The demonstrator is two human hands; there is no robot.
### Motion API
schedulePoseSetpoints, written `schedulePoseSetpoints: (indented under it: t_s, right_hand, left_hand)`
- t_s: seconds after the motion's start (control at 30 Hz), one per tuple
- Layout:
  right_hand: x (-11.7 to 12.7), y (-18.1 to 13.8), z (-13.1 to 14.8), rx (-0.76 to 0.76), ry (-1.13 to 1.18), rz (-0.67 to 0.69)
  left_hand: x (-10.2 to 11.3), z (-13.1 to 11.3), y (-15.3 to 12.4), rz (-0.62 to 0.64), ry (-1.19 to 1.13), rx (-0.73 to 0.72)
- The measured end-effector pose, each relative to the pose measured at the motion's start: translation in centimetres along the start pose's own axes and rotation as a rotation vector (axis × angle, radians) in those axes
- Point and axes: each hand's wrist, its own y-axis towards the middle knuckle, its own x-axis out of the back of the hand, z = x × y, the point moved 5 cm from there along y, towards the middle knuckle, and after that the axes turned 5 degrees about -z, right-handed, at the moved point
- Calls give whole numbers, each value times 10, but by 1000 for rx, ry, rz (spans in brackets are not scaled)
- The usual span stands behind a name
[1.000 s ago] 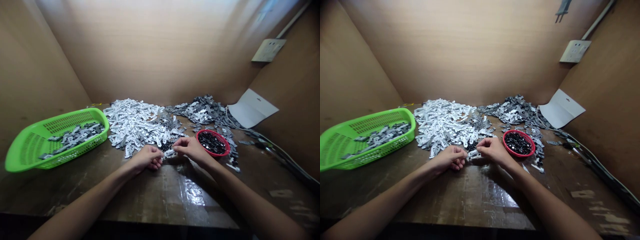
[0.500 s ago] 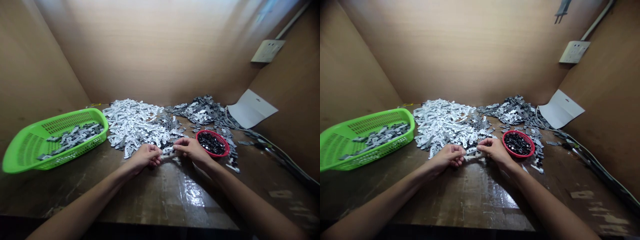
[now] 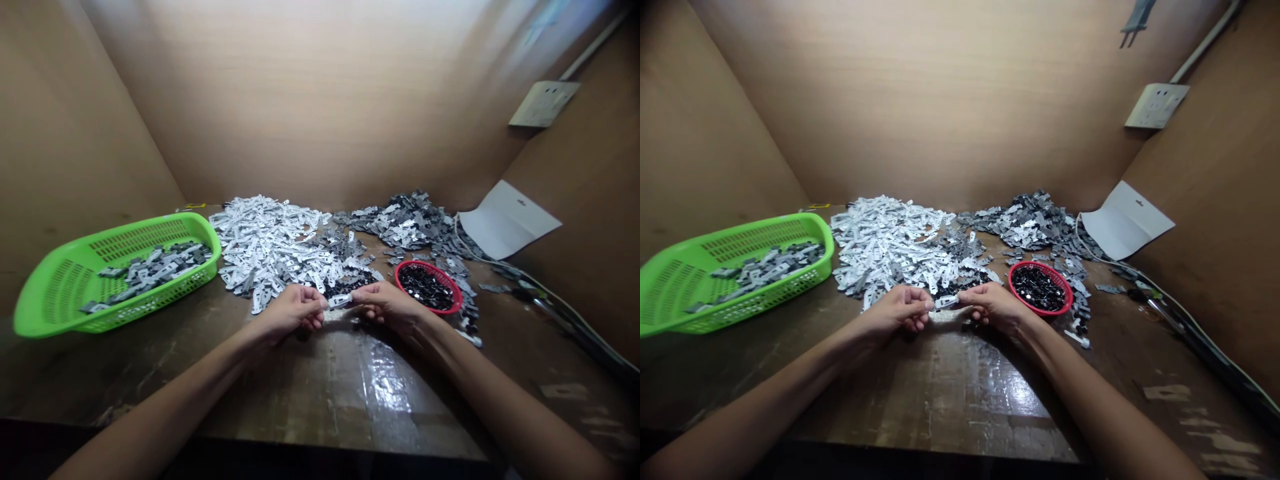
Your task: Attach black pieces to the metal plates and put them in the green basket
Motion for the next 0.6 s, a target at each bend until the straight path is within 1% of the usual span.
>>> schedulePoseSetpoints:
  t_s: [0.2, 0.3, 0.37, 0.5, 0.53, 0.6]
  right_hand:
    - [0, 6, -2, 45, -32, -37]
    - [-2, 8, -1, 114, -73, -73]
    - [-4, 7, 1, 175, -118, -123]
    - [-7, 3, 8, 316, -201, -265]
    - [-9, 2, 9, 341, -208, -285]
    - [-13, 1, 10, 358, -222, -285]
  left_hand:
    - [1, 0, 0, -2, 13, 13]
    - [1, 1, 0, -2, 29, 19]
    - [2, 2, 2, -8, 42, 19]
    - [3, 6, 7, -42, 94, 18]
    - [4, 6, 8, -63, 107, 10]
    - [6, 5, 8, -122, 105, -29]
